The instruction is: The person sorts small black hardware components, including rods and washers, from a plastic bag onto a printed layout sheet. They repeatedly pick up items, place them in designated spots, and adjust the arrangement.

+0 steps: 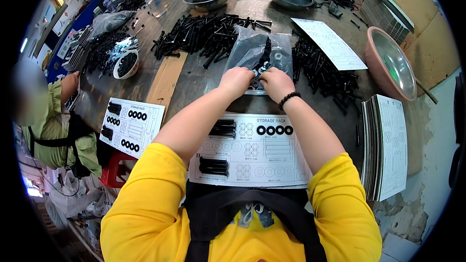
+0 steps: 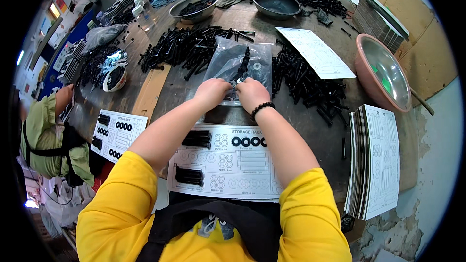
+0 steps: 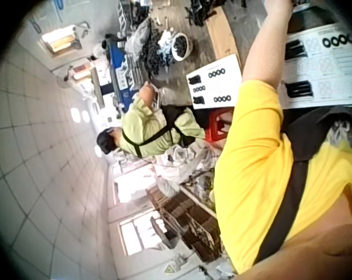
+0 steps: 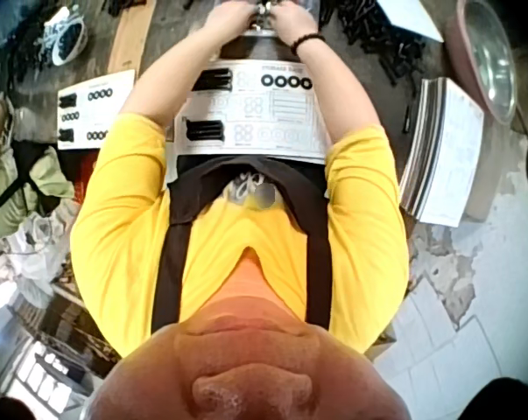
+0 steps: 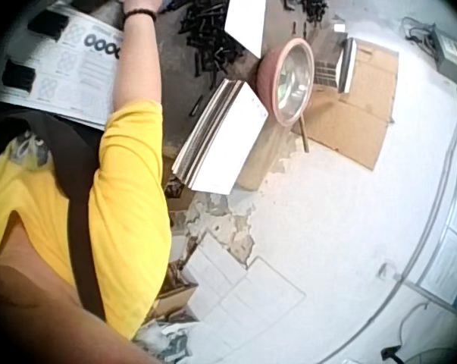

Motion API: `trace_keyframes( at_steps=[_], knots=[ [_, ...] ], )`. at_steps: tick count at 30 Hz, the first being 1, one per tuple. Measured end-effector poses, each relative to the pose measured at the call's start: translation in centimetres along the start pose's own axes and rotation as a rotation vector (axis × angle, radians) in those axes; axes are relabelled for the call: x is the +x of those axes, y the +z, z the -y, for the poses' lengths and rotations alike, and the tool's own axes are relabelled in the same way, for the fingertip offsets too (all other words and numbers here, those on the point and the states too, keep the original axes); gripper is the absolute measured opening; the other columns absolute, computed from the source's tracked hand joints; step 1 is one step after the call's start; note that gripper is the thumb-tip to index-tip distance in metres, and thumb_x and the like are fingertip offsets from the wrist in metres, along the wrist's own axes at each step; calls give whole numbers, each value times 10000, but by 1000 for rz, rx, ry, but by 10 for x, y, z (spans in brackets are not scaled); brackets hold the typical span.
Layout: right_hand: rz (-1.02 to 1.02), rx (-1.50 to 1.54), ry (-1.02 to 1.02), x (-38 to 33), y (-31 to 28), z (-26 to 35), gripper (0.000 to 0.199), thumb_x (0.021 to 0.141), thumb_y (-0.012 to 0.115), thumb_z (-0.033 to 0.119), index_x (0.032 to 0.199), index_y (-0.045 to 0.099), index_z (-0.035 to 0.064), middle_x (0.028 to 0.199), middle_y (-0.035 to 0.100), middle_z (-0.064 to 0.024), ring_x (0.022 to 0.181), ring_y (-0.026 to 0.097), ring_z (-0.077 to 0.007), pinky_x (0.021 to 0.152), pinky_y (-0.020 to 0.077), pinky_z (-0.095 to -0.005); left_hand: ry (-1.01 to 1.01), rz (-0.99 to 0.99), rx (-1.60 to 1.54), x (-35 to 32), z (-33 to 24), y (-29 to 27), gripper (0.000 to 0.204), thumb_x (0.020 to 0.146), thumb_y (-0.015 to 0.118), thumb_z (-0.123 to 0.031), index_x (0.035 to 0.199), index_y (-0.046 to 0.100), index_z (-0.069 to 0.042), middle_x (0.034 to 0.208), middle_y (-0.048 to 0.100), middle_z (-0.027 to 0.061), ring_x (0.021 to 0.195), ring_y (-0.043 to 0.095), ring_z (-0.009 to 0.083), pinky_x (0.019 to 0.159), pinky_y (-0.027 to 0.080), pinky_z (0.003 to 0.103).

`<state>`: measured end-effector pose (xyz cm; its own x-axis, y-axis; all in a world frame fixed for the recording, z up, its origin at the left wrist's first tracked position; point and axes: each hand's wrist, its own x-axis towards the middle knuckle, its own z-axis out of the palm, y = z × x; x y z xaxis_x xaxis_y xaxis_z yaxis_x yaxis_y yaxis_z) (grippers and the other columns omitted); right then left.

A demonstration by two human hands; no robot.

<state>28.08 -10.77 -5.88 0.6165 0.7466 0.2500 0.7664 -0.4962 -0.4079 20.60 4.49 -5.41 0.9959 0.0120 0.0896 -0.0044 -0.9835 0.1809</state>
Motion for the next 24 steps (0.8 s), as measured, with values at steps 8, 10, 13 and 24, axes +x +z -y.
trace_keyframes(
  at_steps=[8, 10, 13, 24],
  knots=[
    [240, -254, 94, 19, 11, 19, 130, 787, 570, 163, 856, 662, 103, 946, 581, -106, 925, 571, -274, 783, 489, -381, -52, 112, 158, 8, 10, -6, 244, 677, 690, -194, 911, 638, -148, 923, 586, 48, 911, 568, 250, 761, 460, 369],
    [225, -215, 85, 21, 13, 19, 134, 783, 567, 141, 872, 659, 104, 958, 575, -104, 934, 565, -272, 787, 489, -378, -70, 87, 61, 6, 10, -7, 255, 654, 710, -181, 889, 625, -129, 922, 581, 57, 914, 565, 260, 769, 458, 373],
    [262, -163, 40, 24, 16, 13, 172, 776, 555, 127, 921, 640, 90, 949, 598, -131, 926, 576, -289, 808, 477, -379, -72, 31, -64, 5, 18, 0, 256, 645, 717, -162, 863, 602, -94, 900, 598, 84, 898, 570, 283, 755, 458, 381],
    [280, 753, 275, 29, 24, 7, 322, 810, 565, 184, 1105, 586, 57, 879, 634, -95, 757, 610, -190, 673, 482, -310, -401, -28, -976, -18, 28, -23, 197, 736, 660, -64, 910, 587, -5, 788, 613, 38, 720, 576, 124, 637, 451, 254]
  ],
)
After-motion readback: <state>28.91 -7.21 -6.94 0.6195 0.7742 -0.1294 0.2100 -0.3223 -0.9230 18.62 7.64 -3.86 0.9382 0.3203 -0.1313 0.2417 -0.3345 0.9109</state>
